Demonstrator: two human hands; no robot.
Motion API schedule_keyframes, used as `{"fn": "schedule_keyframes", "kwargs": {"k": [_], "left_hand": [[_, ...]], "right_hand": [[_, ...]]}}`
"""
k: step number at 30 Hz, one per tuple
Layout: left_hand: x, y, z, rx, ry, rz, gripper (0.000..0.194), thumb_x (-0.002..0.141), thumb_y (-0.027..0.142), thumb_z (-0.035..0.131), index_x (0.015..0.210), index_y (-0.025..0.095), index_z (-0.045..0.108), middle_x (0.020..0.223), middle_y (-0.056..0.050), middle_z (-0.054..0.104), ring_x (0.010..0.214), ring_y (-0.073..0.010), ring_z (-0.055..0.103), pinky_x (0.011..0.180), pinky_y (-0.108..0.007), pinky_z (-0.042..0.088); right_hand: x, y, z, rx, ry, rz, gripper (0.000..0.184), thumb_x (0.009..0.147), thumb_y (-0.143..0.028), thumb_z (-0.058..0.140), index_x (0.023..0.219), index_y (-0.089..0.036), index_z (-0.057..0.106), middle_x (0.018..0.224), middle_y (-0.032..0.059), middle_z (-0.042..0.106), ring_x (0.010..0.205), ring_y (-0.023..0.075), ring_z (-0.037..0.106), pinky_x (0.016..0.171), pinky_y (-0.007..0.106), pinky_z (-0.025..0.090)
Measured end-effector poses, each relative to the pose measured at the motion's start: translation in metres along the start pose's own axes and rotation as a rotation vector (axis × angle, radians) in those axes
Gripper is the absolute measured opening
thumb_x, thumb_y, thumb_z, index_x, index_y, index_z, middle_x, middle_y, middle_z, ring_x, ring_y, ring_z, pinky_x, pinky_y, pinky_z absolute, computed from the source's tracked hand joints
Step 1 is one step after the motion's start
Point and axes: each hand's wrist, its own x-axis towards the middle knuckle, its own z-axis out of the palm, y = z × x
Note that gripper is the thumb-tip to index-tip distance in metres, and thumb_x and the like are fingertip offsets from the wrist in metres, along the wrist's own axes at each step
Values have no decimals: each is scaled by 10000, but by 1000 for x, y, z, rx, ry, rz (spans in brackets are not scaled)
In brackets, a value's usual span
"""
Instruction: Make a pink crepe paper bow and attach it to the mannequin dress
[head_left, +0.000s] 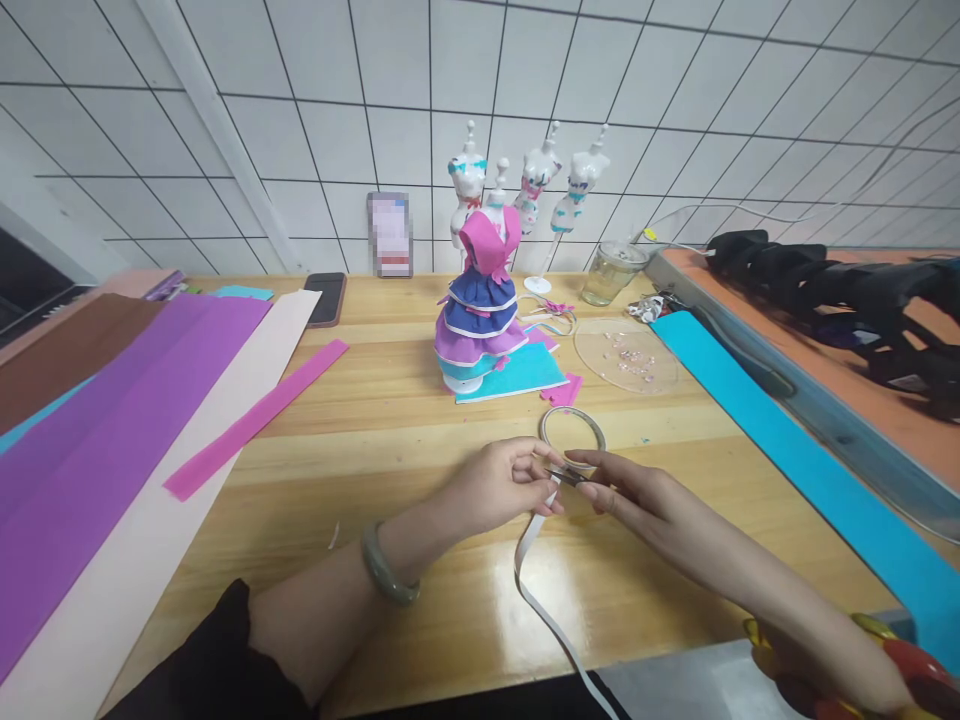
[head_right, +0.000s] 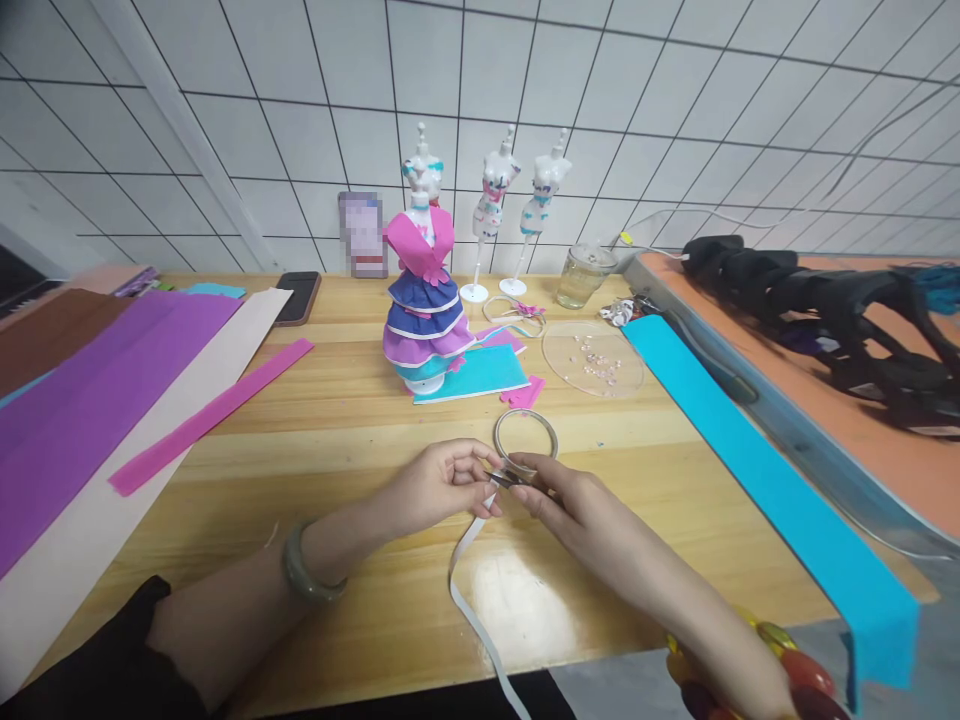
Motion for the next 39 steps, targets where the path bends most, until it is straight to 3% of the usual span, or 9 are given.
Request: {"fn": "schedule_keyframes", "kwargs": {"k": [6, 15, 21, 25, 29, 35, 39], "left_hand": [[0, -2, 0, 16, -7, 18, 253, 708, 221, 634, 932, 138, 549, 677, -15, 595, 655, -140, 640, 636, -280, 514], [0, -2, -1, 34, -24, 5, 245, 719, 232, 624, 934, 144, 548, 683, -17, 592, 674, -151, 643, 642, -293, 512], [1, -3, -1, 22, -35, 10, 242, 723, 196, 608, 952, 149, 547, 748, -28, 595, 675, -146, 644, 645, -290, 513], [0, -3, -1, 25, -29, 5, 302, 707, 148, 606, 997, 161, 521, 748, -30, 606, 668, -157, 648, 622, -293, 513], [0, -3, -3, 18, -30, 8, 390, 716, 154, 603, 1078, 182, 458, 731, -11, 588, 667, -167, 651, 613, -303, 517], [-1, -1, -4, 12, -47, -10, 477, 724, 174, 600, 1152, 203, 392, 822, -46, 603, 661, -174, 652, 550, -287, 529], [-1, 2, -5, -7, 12, -38, 502, 723, 193, 598, 1169, 219, 370, 873, -63, 597, 673, -188, 648, 461, -258, 524]], "right_hand": [[0, -1, 0, -36, 1, 0, 466, 876, -453, 369, 1247, -185, 457, 1256, 106, 534, 1097, 225, 528, 911, 361, 420], [-1, 1, 0, -120, 32, -14, 482, 882, -424, 345, 1271, -155, 440, 1078, 130, 625, 958, 248, 594, 773, 386, 480], [-4, 3, 3, -79, 31, -55, 494, 862, -424, 401, 1298, -193, 413, 1102, 128, 619, 954, 265, 595, 772, 400, 477], [-6, 2, 6, -109, 64, -46, 480, 867, -422, 393, 1285, -187, 422, 1085, 123, 629, 940, 255, 604, 757, 383, 482], [-11, 3, 8, -166, 114, -40, 463, 875, -413, 381, 1283, -195, 418, 950, 87, 669, 809, 218, 640, 676, 340, 503], [-17, 15, 14, -323, 269, -178, 410, 876, -370, 412, 1238, -182, 453, 1075, 121, 639, 894, 226, 641, 713, 331, 519], [-17, 20, 19, -450, 261, -274, 368, 892, -333, 398, 1229, -192, 442, 1078, 110, 635, 843, 208, 656, 685, 319, 532]]}}
